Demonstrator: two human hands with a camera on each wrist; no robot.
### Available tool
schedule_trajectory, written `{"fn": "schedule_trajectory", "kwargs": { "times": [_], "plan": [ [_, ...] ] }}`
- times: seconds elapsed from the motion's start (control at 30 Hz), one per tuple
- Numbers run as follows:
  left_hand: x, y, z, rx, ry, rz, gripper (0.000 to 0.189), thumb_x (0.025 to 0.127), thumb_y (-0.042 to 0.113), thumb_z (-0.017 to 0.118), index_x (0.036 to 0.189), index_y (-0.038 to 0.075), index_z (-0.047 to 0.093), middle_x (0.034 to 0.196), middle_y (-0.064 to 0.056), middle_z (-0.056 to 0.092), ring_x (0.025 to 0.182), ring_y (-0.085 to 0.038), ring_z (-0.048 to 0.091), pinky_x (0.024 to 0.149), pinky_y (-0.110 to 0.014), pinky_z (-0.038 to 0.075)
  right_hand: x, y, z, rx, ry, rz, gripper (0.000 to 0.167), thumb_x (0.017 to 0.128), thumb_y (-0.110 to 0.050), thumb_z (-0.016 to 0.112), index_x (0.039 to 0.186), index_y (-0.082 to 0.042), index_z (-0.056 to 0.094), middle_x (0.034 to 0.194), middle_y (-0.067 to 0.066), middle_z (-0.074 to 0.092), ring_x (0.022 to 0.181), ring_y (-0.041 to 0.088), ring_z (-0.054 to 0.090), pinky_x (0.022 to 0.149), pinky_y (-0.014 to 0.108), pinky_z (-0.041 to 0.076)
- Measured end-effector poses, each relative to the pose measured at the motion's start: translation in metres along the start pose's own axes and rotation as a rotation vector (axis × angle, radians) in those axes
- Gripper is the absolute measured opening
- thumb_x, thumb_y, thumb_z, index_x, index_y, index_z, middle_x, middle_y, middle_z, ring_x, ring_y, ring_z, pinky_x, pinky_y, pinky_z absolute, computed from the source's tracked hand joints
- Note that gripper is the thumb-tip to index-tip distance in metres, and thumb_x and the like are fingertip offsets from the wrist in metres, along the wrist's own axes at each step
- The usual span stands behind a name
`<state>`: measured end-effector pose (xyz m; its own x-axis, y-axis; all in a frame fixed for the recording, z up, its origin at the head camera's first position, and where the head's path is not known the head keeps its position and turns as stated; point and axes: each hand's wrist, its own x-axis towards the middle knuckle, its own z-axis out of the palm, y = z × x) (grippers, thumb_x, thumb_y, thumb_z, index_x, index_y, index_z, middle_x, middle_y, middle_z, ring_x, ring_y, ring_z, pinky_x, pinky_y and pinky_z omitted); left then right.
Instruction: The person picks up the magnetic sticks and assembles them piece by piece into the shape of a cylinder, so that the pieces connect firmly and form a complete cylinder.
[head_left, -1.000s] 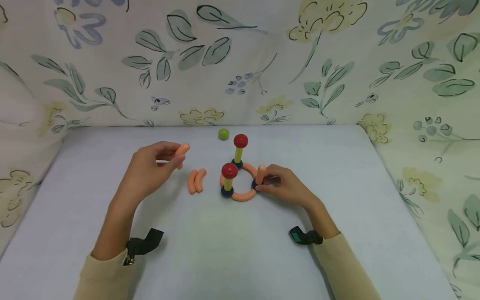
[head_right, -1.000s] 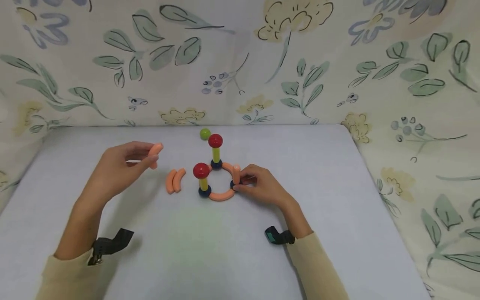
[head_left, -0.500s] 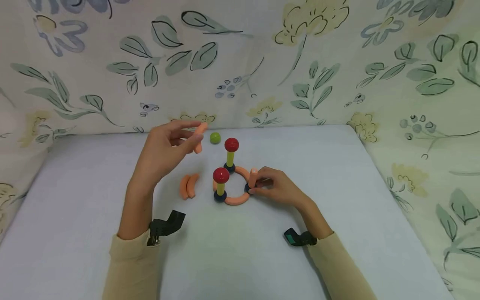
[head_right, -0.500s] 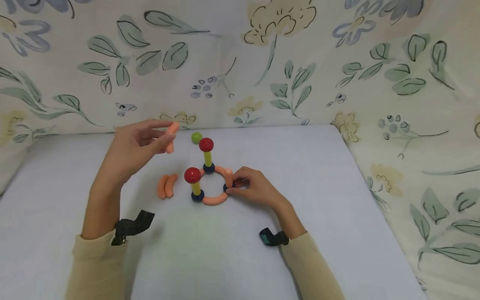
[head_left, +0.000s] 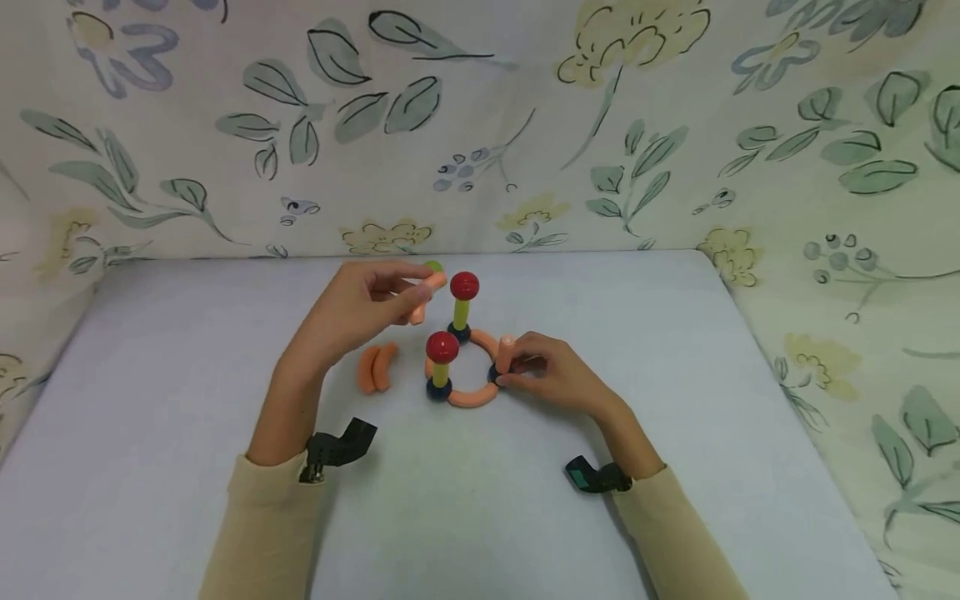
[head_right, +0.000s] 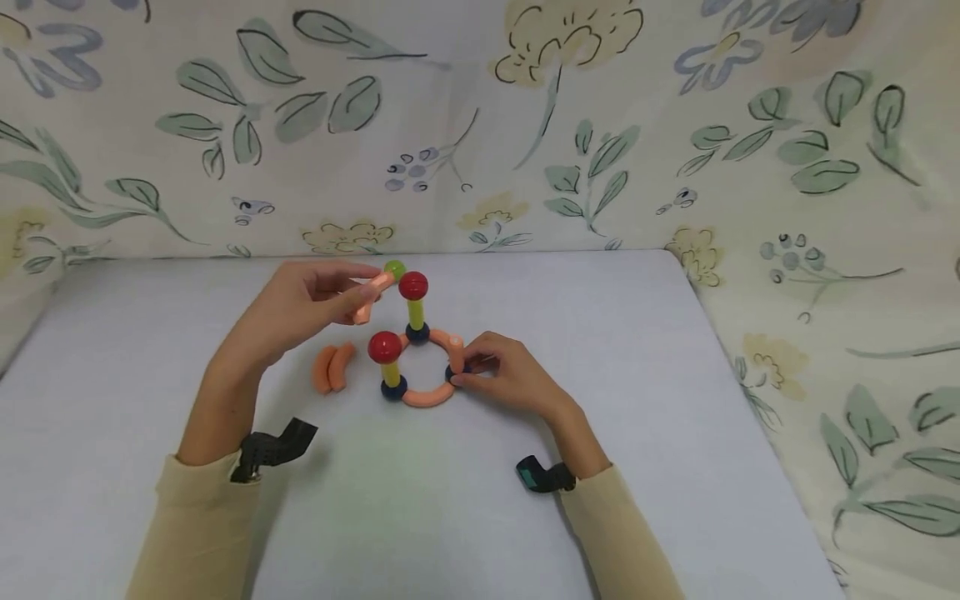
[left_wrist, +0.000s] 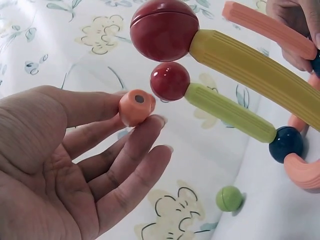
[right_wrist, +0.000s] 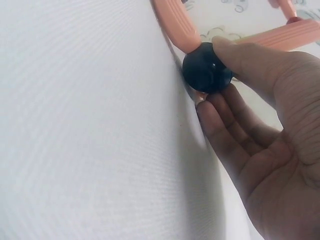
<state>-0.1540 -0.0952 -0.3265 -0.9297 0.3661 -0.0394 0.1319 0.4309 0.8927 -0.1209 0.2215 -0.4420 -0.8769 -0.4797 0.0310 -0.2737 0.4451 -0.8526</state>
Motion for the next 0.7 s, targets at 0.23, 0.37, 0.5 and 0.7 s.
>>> {"fn": "schedule_trajectory", "kwargs": {
  "times": [0.23, 0.37, 0.5, 0.7],
  "plan": [
    [0.0005, 0.0004, -0.002, -0.016, -0.106, -0.052, 0.036, 0.103, 0.036, 0.071, 0.135, 0.02, 0.072, 0.116, -0.011, 0.076, 0.099, -0.027, 0.071, 0.083, -0.032, 0.059, 0.0003, 0.0005, 0.0007, -0.007, 0.002, 0.0, 0.018, 0.092, -0.014, 0.084, 0.105, -0.022, 0.074, 0.109, -0.002, 0.071, 0.103, 0.016, 0.067, 0.095, 0.028, 0.06],
    [0.0008, 0.0024, -0.0017, -0.018, -0.122, -0.075, 0.039, 0.102, 0.038, 0.072, 0.137, 0.021, 0.07, 0.113, -0.012, 0.077, 0.095, -0.026, 0.075, 0.085, -0.034, 0.058, 0.0, 0.0011, 0.0015, -0.011, 0.006, -0.006, 0.019, 0.091, -0.014, 0.084, 0.107, -0.019, 0.075, 0.11, 0.0, 0.072, 0.103, 0.015, 0.068, 0.093, 0.028, 0.06],
    [0.0016, 0.0035, -0.0004, -0.031, -0.116, -0.084, 0.043, 0.1, 0.044, 0.073, 0.137, 0.022, 0.068, 0.113, -0.01, 0.077, 0.089, -0.023, 0.078, 0.088, -0.038, 0.059, 0.0, 0.0011, 0.0015, -0.014, 0.009, -0.004, 0.02, 0.091, -0.015, 0.085, 0.107, -0.019, 0.074, 0.11, 0.0, 0.072, 0.103, 0.015, 0.068, 0.094, 0.027, 0.06],
    [0.0031, 0.0036, 0.0026, -0.068, -0.107, -0.104, 0.049, 0.099, 0.046, 0.074, 0.14, 0.02, 0.066, 0.13, -0.005, 0.071, 0.092, -0.025, 0.079, 0.088, -0.037, 0.061, 0.0003, 0.0003, 0.0014, -0.008, 0.008, -0.011, 0.018, 0.091, -0.015, 0.085, 0.106, -0.018, 0.074, 0.109, 0.0, 0.071, 0.103, 0.017, 0.068, 0.093, 0.028, 0.06]
  ]
}}
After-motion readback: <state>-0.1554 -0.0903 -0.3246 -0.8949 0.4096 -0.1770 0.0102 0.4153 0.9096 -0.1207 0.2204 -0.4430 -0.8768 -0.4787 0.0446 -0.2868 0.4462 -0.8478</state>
